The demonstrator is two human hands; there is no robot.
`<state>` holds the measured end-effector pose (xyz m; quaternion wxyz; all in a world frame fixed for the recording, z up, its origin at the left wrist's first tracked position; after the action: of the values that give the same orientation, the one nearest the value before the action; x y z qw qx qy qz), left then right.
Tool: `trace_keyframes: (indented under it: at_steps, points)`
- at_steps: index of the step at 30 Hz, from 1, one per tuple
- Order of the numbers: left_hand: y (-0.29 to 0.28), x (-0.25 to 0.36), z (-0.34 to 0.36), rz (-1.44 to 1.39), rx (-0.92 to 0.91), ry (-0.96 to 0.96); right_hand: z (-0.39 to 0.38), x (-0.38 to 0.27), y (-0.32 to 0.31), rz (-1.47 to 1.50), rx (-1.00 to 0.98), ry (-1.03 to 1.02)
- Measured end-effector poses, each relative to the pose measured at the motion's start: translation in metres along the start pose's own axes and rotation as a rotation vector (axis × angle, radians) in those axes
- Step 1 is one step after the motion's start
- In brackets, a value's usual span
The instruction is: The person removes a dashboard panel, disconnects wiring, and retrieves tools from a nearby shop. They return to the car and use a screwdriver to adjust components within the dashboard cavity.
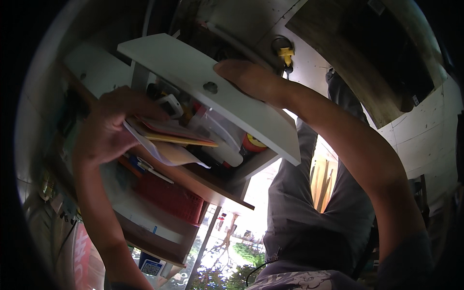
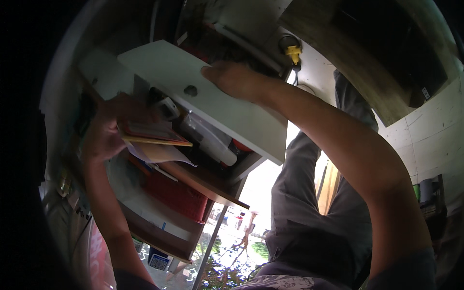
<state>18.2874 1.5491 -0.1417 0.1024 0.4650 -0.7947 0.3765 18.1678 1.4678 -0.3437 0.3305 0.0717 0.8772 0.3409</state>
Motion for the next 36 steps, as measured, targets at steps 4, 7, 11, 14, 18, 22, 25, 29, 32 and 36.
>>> trace_keyframes:
  at_steps: [4,7,11,14,18,22,25,29,32,36]
  points:
    - [0.028,0.020,0.025,0.184,-0.168,0.055,0.003,0.004,0.003,0.126,-0.081,0.076]
    - [0.060,0.026,0.043,0.223,-0.265,0.031,0.008,0.006,0.003,0.053,-0.128,0.108]
    - [0.089,0.017,0.049,0.372,-0.392,-0.056,0.015,0.005,0.001,-0.154,-0.088,-0.043]
    - [0.081,0.023,0.040,0.400,-0.236,0.027,0.016,-0.001,0.003,-0.199,-0.016,-0.179]
    - [0.044,0.037,-0.017,0.413,0.095,0.194,-0.002,-0.014,0.010,-0.294,0.094,-0.202]
    - [0.017,-0.003,-0.089,0.429,0.346,0.032,-0.020,-0.026,0.048,-0.485,0.091,-0.093]
    - [0.021,-0.045,-0.116,0.514,0.445,-0.159,-0.015,-0.013,0.084,-0.502,-0.037,-0.017]
    - [0.042,-0.075,-0.120,0.467,0.566,-0.255,-0.004,0.011,0.132,-0.535,-0.060,-0.063]
    - [0.060,-0.085,-0.116,0.529,0.602,-0.266,-0.003,0.025,0.143,-0.511,-0.011,-0.103]
    - [0.069,-0.091,-0.120,0.540,0.659,-0.242,-0.009,0.032,0.149,-0.460,-0.040,-0.072]
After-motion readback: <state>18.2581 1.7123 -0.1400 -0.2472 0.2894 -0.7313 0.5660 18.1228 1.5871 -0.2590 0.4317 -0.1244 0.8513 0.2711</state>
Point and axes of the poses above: each hand's wrist, its own z-axis towards the middle knuckle, its own y-axis out of the palm, x = y × z, the point moved 7 cm from there along z, towards the middle knuckle, and after that the axes turned 7 degrees about z, right-handed, at the moved point
